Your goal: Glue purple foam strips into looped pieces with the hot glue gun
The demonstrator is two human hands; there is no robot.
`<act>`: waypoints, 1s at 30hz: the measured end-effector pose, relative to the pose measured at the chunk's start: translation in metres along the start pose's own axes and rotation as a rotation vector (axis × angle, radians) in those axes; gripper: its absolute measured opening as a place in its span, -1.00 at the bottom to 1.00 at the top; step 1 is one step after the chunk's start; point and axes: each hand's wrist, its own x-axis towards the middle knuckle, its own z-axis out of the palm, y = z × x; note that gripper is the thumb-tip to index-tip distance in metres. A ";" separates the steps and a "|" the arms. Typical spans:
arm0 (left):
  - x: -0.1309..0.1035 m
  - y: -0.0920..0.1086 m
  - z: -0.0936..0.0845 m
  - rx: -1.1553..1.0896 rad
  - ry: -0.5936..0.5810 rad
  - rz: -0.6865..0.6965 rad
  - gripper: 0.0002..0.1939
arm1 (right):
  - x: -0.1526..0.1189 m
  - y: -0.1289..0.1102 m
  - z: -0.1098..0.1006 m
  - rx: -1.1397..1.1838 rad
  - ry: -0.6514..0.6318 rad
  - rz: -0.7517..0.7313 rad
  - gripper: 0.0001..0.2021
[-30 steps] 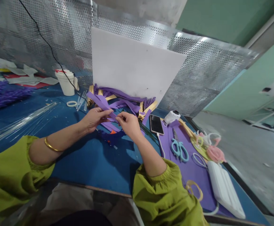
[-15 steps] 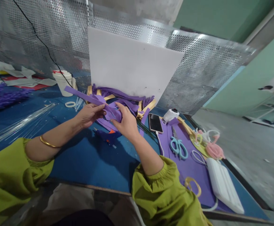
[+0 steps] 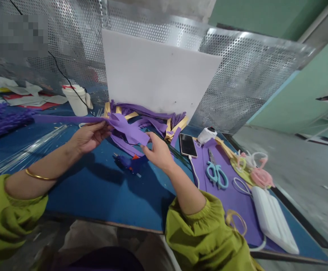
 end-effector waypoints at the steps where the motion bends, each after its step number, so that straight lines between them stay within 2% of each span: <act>1: 0.001 0.003 -0.002 -0.004 0.009 0.007 -0.80 | -0.002 0.003 -0.001 -0.070 -0.087 -0.027 -0.63; 3: 0.002 0.007 -0.003 -0.013 0.021 0.017 -0.78 | -0.006 0.005 -0.001 -0.181 -0.305 -0.166 -0.58; 5: 0.002 0.009 -0.004 -0.022 0.026 0.026 -0.77 | -0.010 0.002 0.003 -0.303 -0.463 -0.302 -0.46; 7: 0.001 0.009 -0.003 -0.020 0.025 0.036 -0.79 | -0.014 -0.003 0.009 -0.466 -0.509 -0.373 -0.42; 9: -0.001 0.007 -0.003 -0.002 0.017 0.041 -0.84 | -0.017 -0.008 0.014 -0.594 -0.501 -0.406 -0.49; 12: -0.001 0.001 -0.004 0.035 0.000 0.049 -0.89 | -0.017 -0.010 0.016 -0.601 -0.467 -0.392 -0.55; 15: 0.000 -0.004 -0.007 0.055 0.000 0.048 -0.90 | -0.015 -0.003 0.015 -0.448 -0.425 -0.316 -0.59; 17: 0.002 -0.006 -0.009 0.054 -0.011 0.051 -0.91 | -0.013 0.007 0.015 -0.266 -0.352 -0.237 -0.67; 19: 0.004 -0.009 -0.011 0.038 -0.060 0.066 -0.89 | -0.010 0.019 0.018 -0.008 -0.250 -0.094 -0.73; 22: 0.004 -0.013 -0.013 0.032 -0.154 0.092 -0.82 | -0.007 0.032 0.024 0.392 -0.144 0.189 -0.67; 24: 0.002 -0.016 -0.013 0.048 -0.187 0.096 -0.80 | -0.006 0.032 0.026 0.558 -0.070 0.272 -0.64; 28: -0.001 -0.022 -0.010 0.059 -0.205 0.063 -0.81 | -0.007 0.013 0.017 0.697 0.120 0.208 -0.68; 30: -0.002 -0.024 -0.009 0.054 -0.213 0.037 -0.80 | -0.010 0.001 0.010 0.691 0.145 0.148 -0.70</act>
